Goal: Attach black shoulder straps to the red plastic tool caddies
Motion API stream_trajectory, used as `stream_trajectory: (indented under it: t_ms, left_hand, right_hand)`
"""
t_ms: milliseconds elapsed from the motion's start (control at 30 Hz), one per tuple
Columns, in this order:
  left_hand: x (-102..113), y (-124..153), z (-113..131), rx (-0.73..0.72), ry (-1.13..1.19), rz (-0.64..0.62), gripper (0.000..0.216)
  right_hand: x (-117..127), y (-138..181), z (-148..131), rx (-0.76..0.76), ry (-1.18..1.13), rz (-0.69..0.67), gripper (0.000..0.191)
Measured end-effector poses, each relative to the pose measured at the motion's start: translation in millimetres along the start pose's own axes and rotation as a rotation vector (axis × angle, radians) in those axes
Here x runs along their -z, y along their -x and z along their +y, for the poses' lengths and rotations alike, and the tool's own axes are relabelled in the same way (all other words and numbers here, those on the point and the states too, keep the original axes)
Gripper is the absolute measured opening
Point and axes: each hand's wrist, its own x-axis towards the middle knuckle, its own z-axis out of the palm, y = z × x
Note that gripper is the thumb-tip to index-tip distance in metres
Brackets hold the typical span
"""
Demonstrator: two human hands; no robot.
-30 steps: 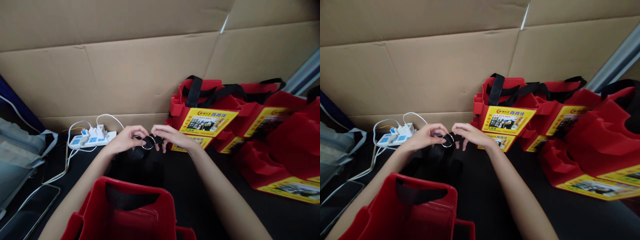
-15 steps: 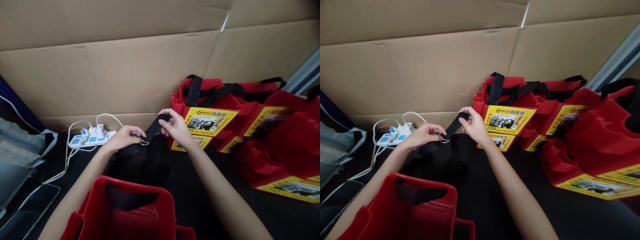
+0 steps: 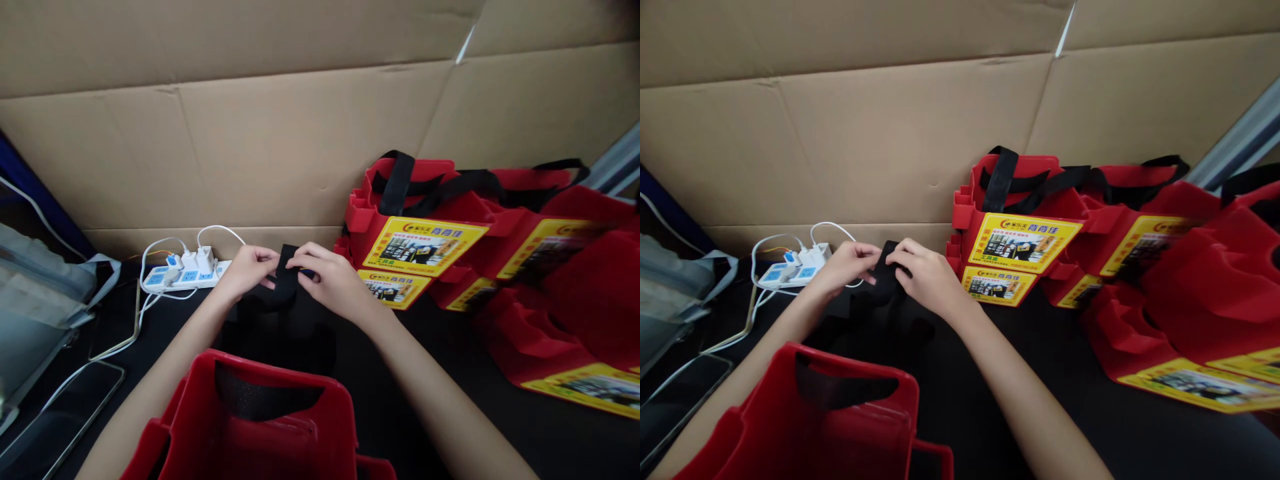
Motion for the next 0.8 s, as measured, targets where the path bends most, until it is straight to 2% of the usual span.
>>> stream_trajectory:
  t_ms: [167, 300, 367, 533, 667, 733, 800]
  left_hand:
    - [3, -1, -2, 0.029, 0.127, 0.034, 0.018]
    - [4, -1, -2, 0.057, 0.145, 0.067, 0.019]
    - [3, -1, 0, 0.055, 0.163, 0.089, 0.019]
    - [-2, 1, 5, 0.004, 0.26, 0.172, 0.017]
    - [-5, 1, 6, -0.012, 0.328, 0.224, 0.015]
    - [-6, 0, 5, 0.011, 0.388, 0.249, 0.012]
    - [-5, 0, 5, 0.058, 0.489, 0.235, 0.008]
  right_hand:
    - [-5, 1, 3, 0.09, 0.206, -0.06, 0.025]
    - [-5, 1, 6, 0.065, 0.238, -0.007, 0.023]
    - [-3, 1, 9, 0.011, 0.127, 0.002, 0.021]
    - [-7, -1, 11, -0.198, -0.294, -0.12, 0.021]
    - [-24, -2, 2, -0.314, -0.542, 0.02, 0.022]
    - [-31, -2, -1, -0.341, -0.605, 0.11, 0.017]
    - [-35, -1, -2, -0.342, -0.683, 0.155, 0.023]
